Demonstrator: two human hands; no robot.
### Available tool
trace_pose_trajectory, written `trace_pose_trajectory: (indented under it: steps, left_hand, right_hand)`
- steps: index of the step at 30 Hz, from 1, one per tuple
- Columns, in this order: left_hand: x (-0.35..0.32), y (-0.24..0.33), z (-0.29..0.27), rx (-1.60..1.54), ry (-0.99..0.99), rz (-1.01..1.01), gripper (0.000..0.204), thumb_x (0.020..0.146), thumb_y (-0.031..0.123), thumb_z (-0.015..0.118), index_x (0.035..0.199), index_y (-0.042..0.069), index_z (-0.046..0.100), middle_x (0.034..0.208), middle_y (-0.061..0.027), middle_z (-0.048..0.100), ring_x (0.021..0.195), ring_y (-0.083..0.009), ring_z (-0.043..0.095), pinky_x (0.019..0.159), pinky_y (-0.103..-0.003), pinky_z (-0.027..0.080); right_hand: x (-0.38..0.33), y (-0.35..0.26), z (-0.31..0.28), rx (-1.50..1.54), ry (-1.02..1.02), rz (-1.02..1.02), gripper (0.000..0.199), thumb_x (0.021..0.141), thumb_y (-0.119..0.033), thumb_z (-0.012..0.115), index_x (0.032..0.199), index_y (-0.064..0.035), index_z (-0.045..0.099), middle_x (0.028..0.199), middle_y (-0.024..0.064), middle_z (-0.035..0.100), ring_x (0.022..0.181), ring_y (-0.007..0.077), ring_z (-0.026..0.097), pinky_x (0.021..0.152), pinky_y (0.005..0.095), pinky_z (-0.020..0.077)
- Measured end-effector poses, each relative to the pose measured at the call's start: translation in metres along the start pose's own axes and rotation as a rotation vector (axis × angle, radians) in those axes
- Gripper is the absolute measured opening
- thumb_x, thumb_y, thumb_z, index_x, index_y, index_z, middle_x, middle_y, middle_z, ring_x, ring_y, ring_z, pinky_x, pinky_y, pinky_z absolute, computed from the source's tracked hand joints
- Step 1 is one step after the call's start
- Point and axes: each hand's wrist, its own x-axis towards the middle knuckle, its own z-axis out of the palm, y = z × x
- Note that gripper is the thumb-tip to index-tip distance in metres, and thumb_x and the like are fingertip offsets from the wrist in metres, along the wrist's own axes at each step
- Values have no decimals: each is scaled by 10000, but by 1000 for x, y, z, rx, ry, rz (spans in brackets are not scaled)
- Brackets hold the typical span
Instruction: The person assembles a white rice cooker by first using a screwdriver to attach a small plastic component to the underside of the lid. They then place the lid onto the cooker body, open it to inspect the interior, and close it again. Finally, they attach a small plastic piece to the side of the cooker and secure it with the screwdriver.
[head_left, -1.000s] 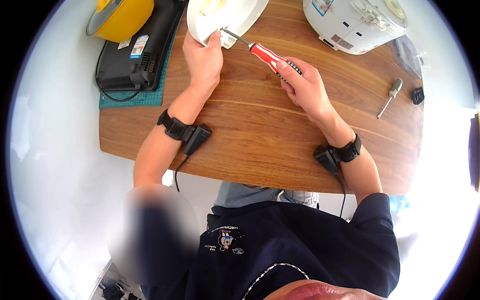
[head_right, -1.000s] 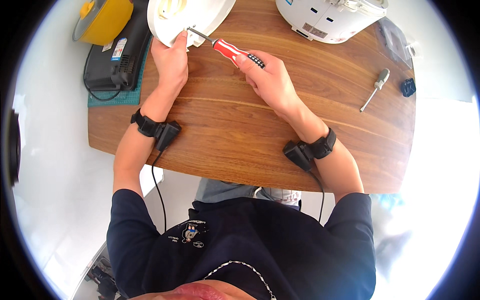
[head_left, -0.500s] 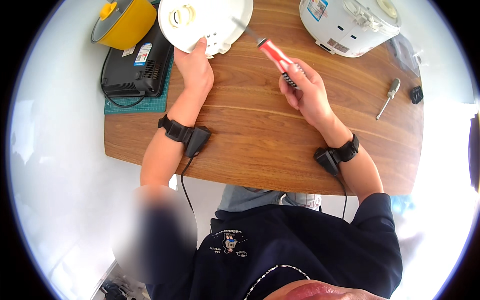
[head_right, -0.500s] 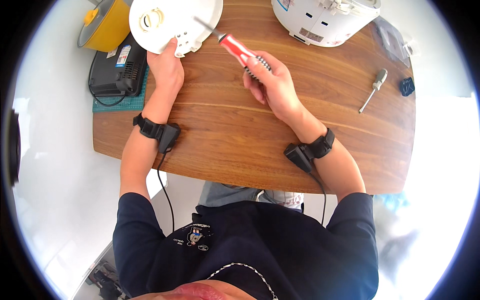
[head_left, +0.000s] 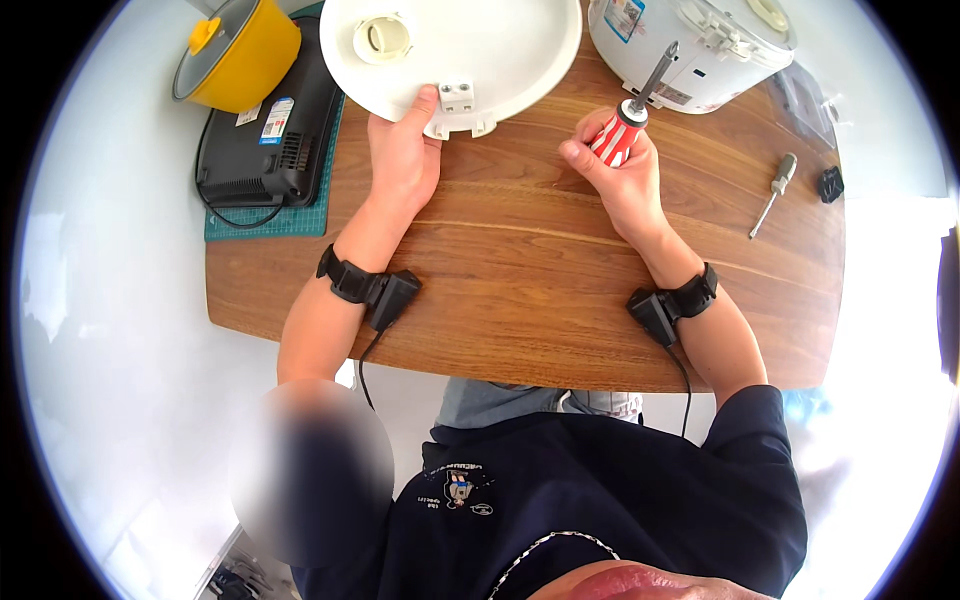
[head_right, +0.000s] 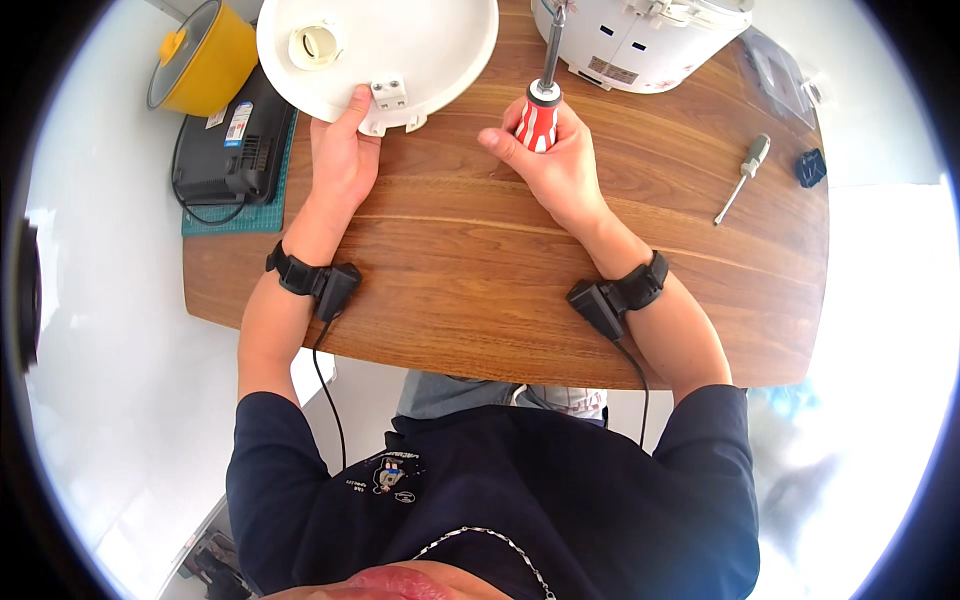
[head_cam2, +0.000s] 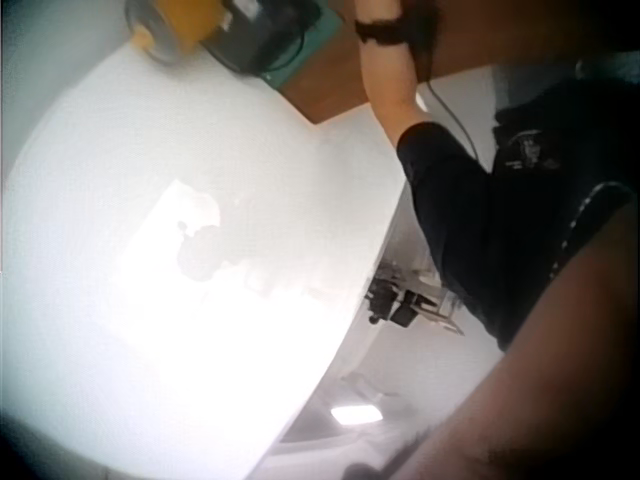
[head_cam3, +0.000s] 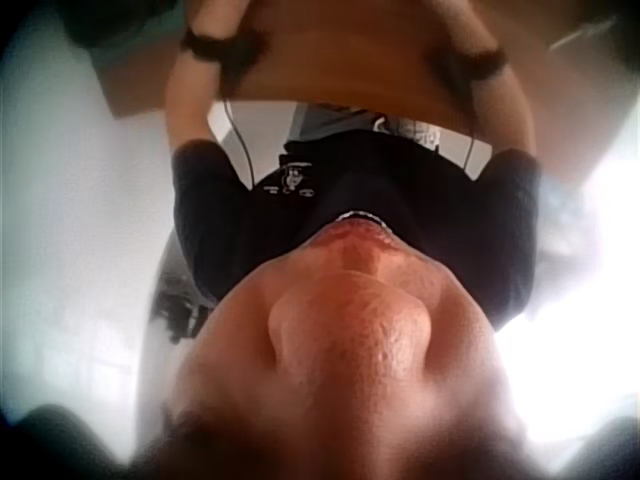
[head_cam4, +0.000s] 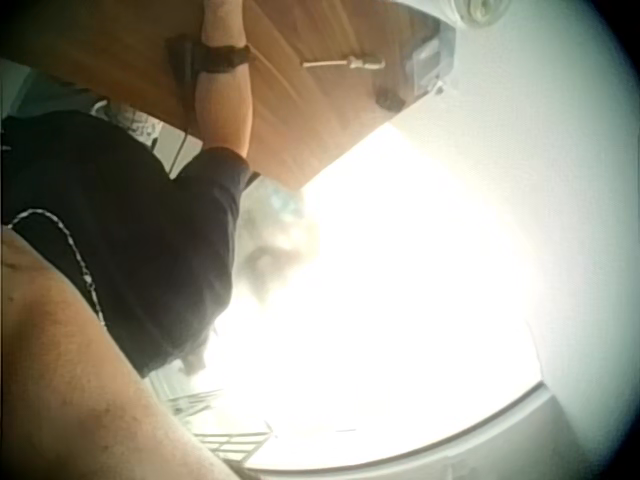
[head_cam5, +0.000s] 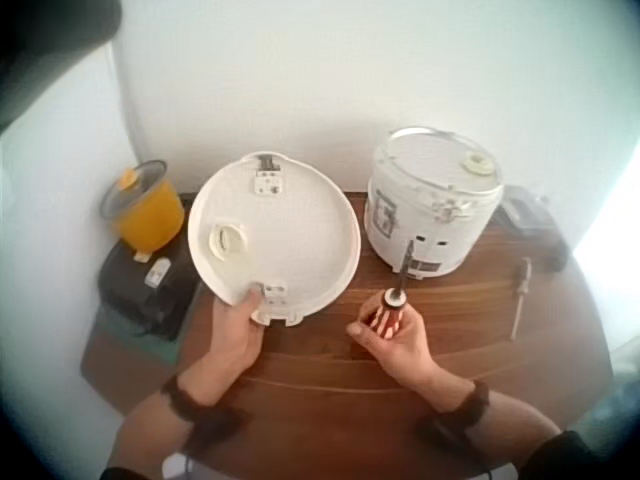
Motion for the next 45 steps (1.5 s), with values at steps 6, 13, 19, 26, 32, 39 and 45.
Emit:
trace_pose_trajectory:
  steps: [6, 13, 19, 26, 32, 39, 45]
  left_hand:
    - [-9, -1, 7, -13, -157, -46, 461, 992, 71, 681, 1411, 17, 495, 1362, -102, 619, 1241, -226, 612, 1048, -393, 532]
    - [-17, -2, 11, 146, -308, -12, 647, 975, 248, 746, 1496, 27, 432, 1450, -105, 565, 1321, -247, 561, 1105, -415, 481]
    - [-6, 0, -18, -719, -588, -329, 989, 938, 828, 349, 1649, 153, 221, 1701, -64, 245, 1544, -310, 268, 1234, -511, 310]
    - [5, -10, -46, -461, -562, -395, 839, 1018, 715, 340, 1605, 115, 335, 1627, -114, 400, 1443, -323, 455, 1166, -479, 427]
    - [-25, -4, -51, -206, -462, -373, 815, 1025, 689, 350, 1599, 110, 343, 1616, -114, 413, 1433, -321, 466, 1157, -476, 437]
    - [-40, -3, -48, -148, -410, -320, 786, 1033, 659, 361, 1591, 105, 353, 1603, -115, 428, 1421, -317, 479, 1146, -473, 449]
    - [-45, -2, -46, -120, -393, -308, 762, 1040, 633, 371, 1585, 100, 361, 1592, -116, 442, 1410, -314, 491, 1136, -470, 459]
  right_hand:
    - [4, -11, 4, -91, 319, -214, 500, 971, -173, 754, 1386, -18, 523, 1170, 61, 668, 902, 84, 606, 819, 259, 525]
    - [0, -12, 4, -57, 321, -175, 557, 974, -120, 719, 1455, 24, 476, 1272, 67, 655, 1079, 110, 620, 953, 280, 509]
    - [1, -12, 7, 15, 407, -140, 541, 958, -42, 684, 1459, 25, 491, 1206, 33, 670, 1040, 85, 617, 915, 263, 505]
    - [-5, -14, 5, 18, 287, -3, 569, 884, 1, 656, 1441, -13, 541, 904, -54, 621, 807, 29, 558, 755, 230, 492]
    - [-8, -13, 12, 31, 112, 96, 581, 880, -19, 681, 1444, -5, 540, 988, -18, 662, 878, 53, 597, 820, 255, 509]
    - [-7, -10, 15, -59, 86, 124, 574, 879, -32, 707, 1427, 22, 542, 1158, 42, 697, 1033, 98, 628, 940, 287, 508]
    - [-4, -13, 14, -59, 61, 160, 534, 878, -41, 714, 1386, 24, 563, 1100, 22, 688, 966, 84, 614, 894, 278, 511]
